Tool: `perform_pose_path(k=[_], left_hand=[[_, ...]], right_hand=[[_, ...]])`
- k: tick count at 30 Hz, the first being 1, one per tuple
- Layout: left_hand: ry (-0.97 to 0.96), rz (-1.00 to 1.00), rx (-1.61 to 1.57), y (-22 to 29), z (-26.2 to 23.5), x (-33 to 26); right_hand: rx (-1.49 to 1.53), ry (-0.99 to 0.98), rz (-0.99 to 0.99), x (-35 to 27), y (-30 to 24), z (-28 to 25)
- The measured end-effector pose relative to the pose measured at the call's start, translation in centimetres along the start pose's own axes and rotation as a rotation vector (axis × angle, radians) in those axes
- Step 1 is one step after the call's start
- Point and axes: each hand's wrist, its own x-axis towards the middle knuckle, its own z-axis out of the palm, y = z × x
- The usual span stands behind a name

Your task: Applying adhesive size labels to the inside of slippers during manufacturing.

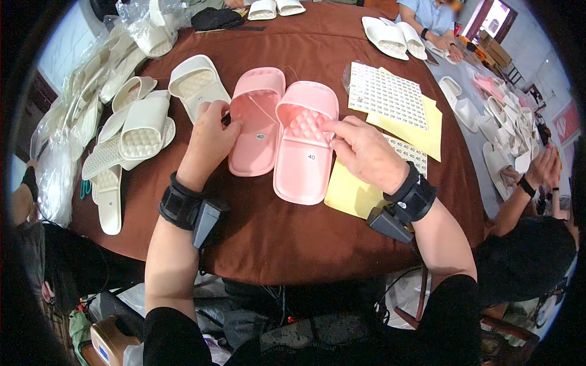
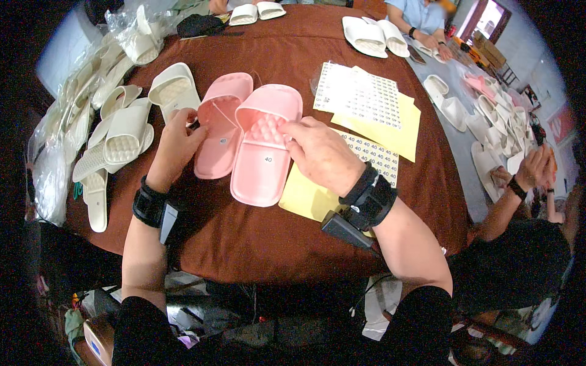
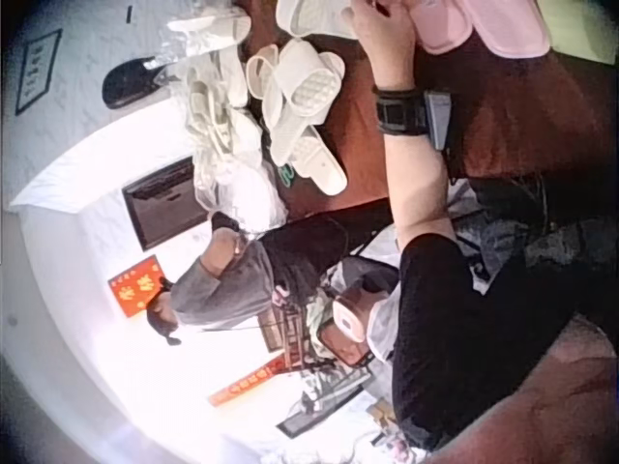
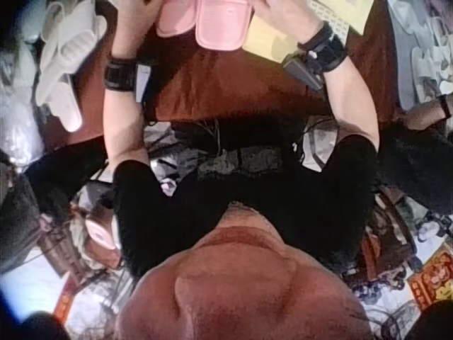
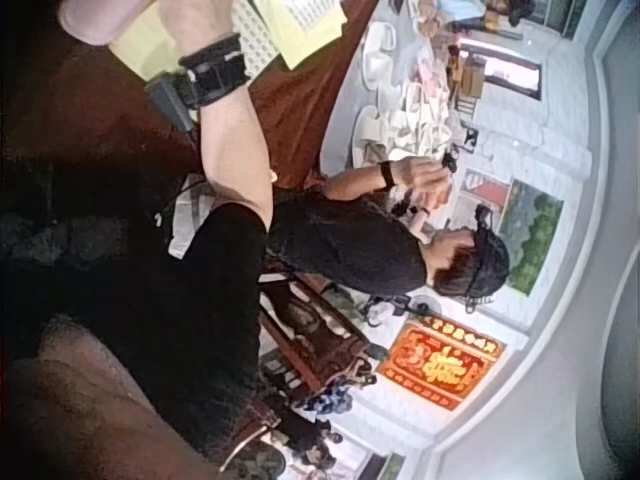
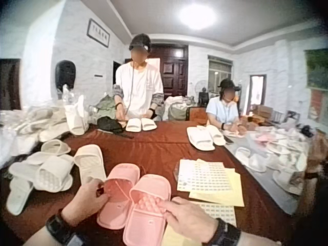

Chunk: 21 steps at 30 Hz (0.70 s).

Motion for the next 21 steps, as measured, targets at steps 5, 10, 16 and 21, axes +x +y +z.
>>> perform_pose_path(k=[5,10,16,21], left_hand=[[-0.07,-0.109,-0.246,0.3,-0.3,0.5],[-0.114,-0.337,-0.548,2.1,-0.5,-0.1],[-0.205,-0.41,-0.744,3.6,-1.0,0.0],[-0.255,-0.391,-0.848,4.8,-1.1,-0.6]], right_hand=[[-0.051,0.027,-0.013,0.2,-0.1,0.4],[-0.024,0.046,-0.043,0.2,-0.4,0.3],[0.0,0.004,-0.068,0.1,-1.0,0.5],[-0.006,-0.015,-0.039,0.1,-1.5,0.4]])
